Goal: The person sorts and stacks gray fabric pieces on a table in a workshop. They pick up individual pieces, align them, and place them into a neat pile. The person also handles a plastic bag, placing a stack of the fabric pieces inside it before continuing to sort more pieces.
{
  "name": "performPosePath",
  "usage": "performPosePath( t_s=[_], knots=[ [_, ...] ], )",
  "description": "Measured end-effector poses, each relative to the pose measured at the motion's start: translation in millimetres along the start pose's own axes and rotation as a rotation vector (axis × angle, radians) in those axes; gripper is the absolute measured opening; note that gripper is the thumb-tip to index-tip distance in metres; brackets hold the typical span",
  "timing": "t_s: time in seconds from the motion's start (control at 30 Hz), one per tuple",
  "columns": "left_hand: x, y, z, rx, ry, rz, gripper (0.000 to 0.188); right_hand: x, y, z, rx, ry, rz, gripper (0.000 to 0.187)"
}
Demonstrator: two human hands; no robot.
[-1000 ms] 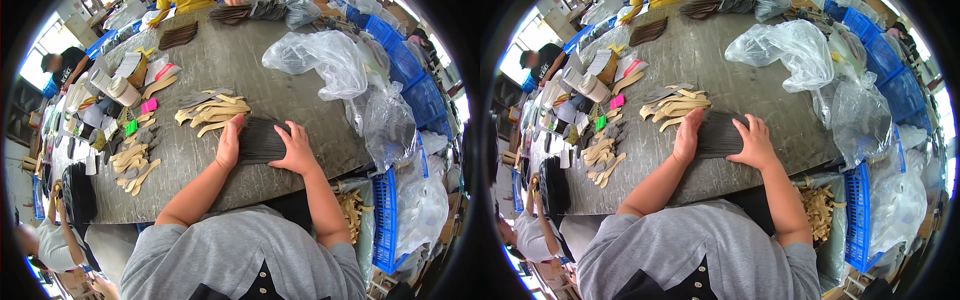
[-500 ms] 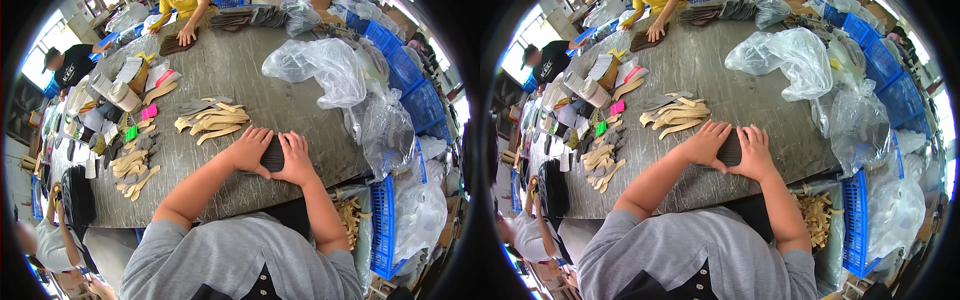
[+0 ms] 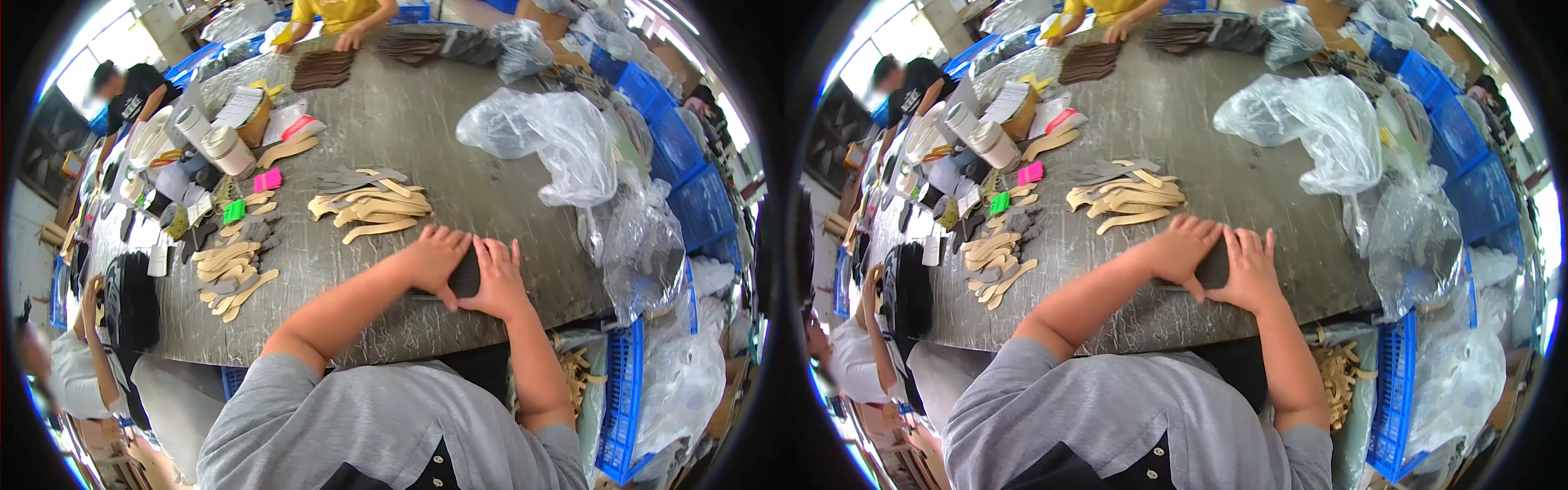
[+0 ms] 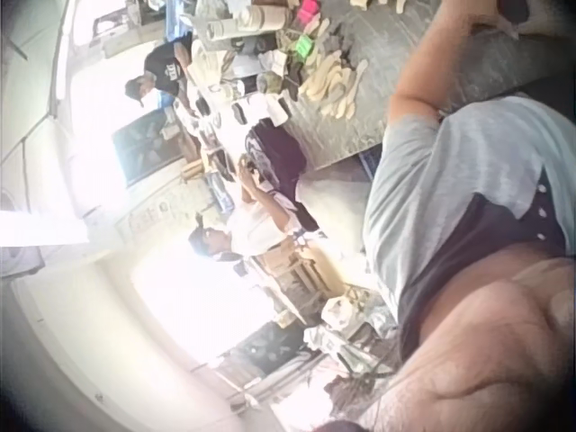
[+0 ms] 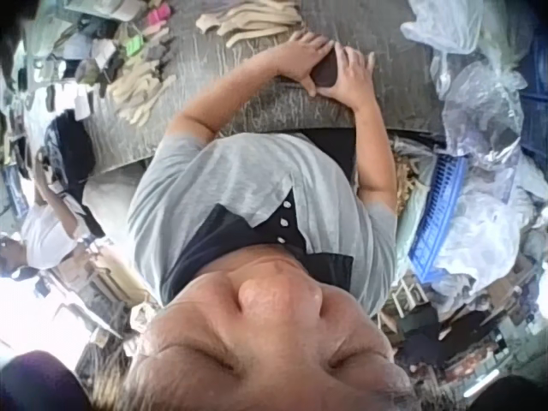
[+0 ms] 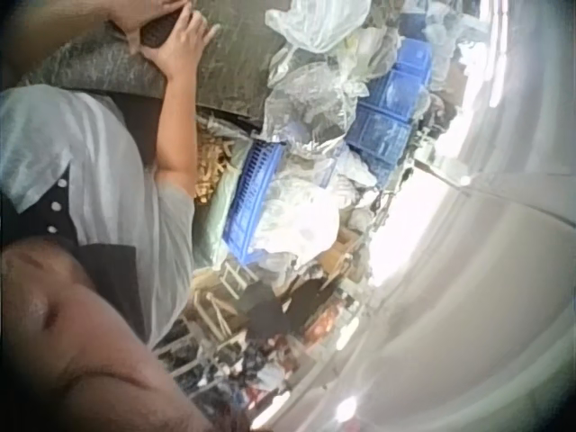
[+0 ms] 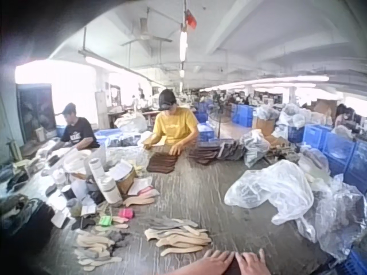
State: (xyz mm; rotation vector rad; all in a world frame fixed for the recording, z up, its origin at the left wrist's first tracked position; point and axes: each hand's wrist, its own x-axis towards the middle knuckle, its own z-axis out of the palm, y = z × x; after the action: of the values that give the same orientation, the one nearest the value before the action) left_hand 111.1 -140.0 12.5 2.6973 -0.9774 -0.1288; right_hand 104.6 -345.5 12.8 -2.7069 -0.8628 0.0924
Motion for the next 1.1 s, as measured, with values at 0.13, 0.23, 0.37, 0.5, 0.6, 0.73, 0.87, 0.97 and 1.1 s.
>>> performPosePath(
  t_s=[0.13,0.23,0.37,0.5,0.6,0.73,0.87,0.97,1.1],
  knots=[
    [-8,7,6,0.009,0.065,-0.011,0.128,4,-3,-6,-0.104,-0.076,0.011,0.124],
    [-4,7,8,-0.048,0.061,-0.044,0.126,17,-9,-13,-0.194,-0.196,0.005,0.134],
    [-8,1,17,-0.052,0.151,-0.061,0.127,29,-23,-13,-0.226,-0.237,-0.017,0.133],
    [-23,2,18,-0.055,0.168,-0.055,0.121,32,-26,-14,-0.212,-0.272,-0.02,0.118],
    [-50,-12,5,-0.205,0.302,-0.096,0.108,26,-23,-11,-0.187,-0.22,-0.048,0.116],
    [-117,-84,-30,-0.383,0.769,-0.68,0.042,9,-14,-9,-0.097,-0.133,-0.016,0.121],
    [-221,-206,-67,-0.253,0.916,-1.219,0.024,-8,-7,-18,0.499,0.035,0.06,0.12],
    [-277,-267,-70,-0.063,0.735,-1.4,0.024,-19,0,-7,1.212,0.028,0.171,0.114],
    [-286,-310,-57,-0.032,0.471,-1.505,0.023,-15,-56,-5,1.827,0.037,0.059,0.108]
  ],
)
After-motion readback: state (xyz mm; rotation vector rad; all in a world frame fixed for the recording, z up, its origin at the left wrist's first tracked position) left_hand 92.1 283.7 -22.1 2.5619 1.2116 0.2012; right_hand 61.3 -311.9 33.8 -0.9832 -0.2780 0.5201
